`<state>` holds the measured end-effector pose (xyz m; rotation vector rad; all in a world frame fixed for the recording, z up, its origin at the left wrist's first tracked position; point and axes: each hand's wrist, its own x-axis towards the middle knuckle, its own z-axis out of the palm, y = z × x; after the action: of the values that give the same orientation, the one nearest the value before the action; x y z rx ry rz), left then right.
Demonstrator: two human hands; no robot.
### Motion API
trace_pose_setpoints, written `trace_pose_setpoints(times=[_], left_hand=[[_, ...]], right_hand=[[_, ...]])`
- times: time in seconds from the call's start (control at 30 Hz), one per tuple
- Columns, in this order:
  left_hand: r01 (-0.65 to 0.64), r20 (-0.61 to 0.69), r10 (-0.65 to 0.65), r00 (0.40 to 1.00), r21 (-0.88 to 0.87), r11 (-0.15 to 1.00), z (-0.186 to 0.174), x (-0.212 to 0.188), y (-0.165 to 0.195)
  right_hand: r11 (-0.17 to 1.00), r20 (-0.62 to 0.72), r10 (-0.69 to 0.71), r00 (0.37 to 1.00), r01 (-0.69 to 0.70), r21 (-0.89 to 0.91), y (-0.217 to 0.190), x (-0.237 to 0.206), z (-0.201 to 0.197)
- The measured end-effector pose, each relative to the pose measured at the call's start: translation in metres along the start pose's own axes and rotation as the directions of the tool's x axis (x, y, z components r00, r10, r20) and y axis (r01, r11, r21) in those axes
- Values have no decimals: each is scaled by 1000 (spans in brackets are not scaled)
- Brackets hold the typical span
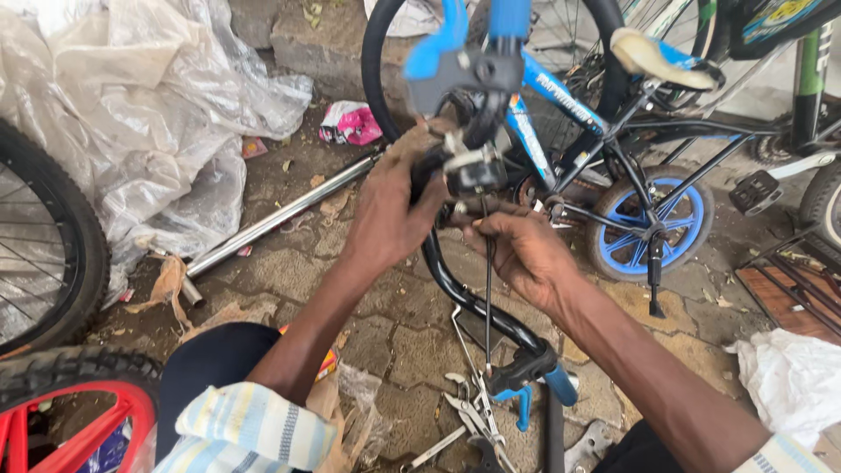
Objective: The person works on a children's bicycle lying on the ground, loosening and removing parts from the handlebar stem area by hand and with wrenches. They use a hammer and pliers on the handlebar assembly, reposition the bike, and continue tightening and fitting components on the handlebar.
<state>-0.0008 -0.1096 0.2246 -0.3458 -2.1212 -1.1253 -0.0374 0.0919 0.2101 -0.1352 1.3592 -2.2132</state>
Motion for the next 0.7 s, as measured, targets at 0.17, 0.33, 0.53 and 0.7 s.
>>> trace_pose_setpoints(times=[0.17,0.33,0.53,0.7], left_hand=[[240,129,-273,953,225,944,11,-10,17],[91,138,-134,981,280,956,18,-18,44],[-183,89,167,982,217,959,8,-28,64],[41,-306,-86,948,-150,988,7,-48,66]], right_hand=[[902,-207,-52,977,-43,-429,30,9,-15],[987,-43,-79,996,72,-141,45,38,-52],[974,113,-192,975,175,146,47,48,-62],[952,167,-208,964,160,262,25,52,-59]])
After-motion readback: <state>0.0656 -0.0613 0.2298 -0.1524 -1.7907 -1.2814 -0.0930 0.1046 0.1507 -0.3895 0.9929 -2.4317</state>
